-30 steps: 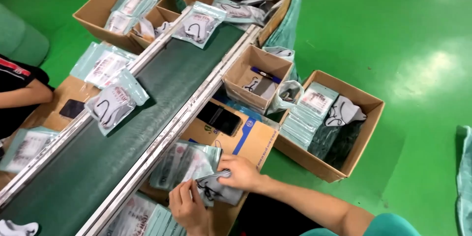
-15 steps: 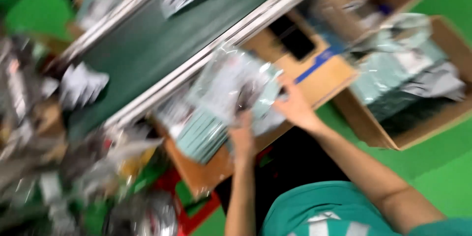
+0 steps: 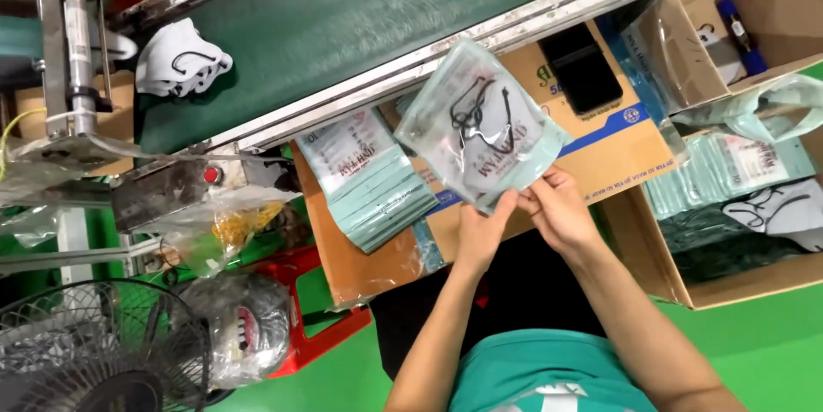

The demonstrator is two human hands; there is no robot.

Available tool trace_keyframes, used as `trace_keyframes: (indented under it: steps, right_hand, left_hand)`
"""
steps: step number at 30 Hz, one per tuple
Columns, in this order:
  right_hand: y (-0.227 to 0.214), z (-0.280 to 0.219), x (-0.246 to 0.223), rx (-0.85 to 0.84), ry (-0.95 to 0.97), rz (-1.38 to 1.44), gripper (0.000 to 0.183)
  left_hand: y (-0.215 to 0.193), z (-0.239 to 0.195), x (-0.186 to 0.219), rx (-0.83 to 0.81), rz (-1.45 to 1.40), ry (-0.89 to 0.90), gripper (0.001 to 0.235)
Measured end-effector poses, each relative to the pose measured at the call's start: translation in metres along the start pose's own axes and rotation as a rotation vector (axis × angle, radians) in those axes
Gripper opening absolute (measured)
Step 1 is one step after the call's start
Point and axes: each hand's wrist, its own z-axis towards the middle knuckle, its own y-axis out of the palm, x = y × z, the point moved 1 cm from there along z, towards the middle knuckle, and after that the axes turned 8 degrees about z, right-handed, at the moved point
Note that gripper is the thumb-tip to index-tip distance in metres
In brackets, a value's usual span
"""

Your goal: Packing individual face masks into plastic bags and placing them into cardboard boxes on a factory conveyor belt.

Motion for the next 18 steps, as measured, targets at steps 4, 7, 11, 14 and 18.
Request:
trace_keyframes:
  steps: [4, 7, 11, 14, 18]
  right_hand:
    - [0.02, -0.009, -0.027, -0.053, 0.097, 0.024, 0.028]
    - [0.009, -0.009, -0.056, -0.081, -0.187, -0.576, 0.025]
    - [0.032, -0.033, -0.076, -0.149, -0.408, -1.11, 0.024]
    - [0.044, -0.043, -0.069, -0.383, -0.556, -1.208, 0.024]
    - [0.019, -0.042, -0.048, -0.521, -0.481, -1.282, 0.016]
  left_hand:
    - [-0.011, -0.021, 0.032, -0.366, 0.379, -0.155, 0.03]
    - [-0.011, -0.028, 0.105, -0.567, 0.822, 0.285, 0.025]
    - [-0.018, -0.017, 0.185, 0.013, 0.921, 0.651, 0.032]
    - [-0.031, -0.01, 0.168, -0.021, 0.949, 0.681, 0.029]
    - [-0.025, -0.007, 0.106, -0.075, 0.837, 0.763, 0.015]
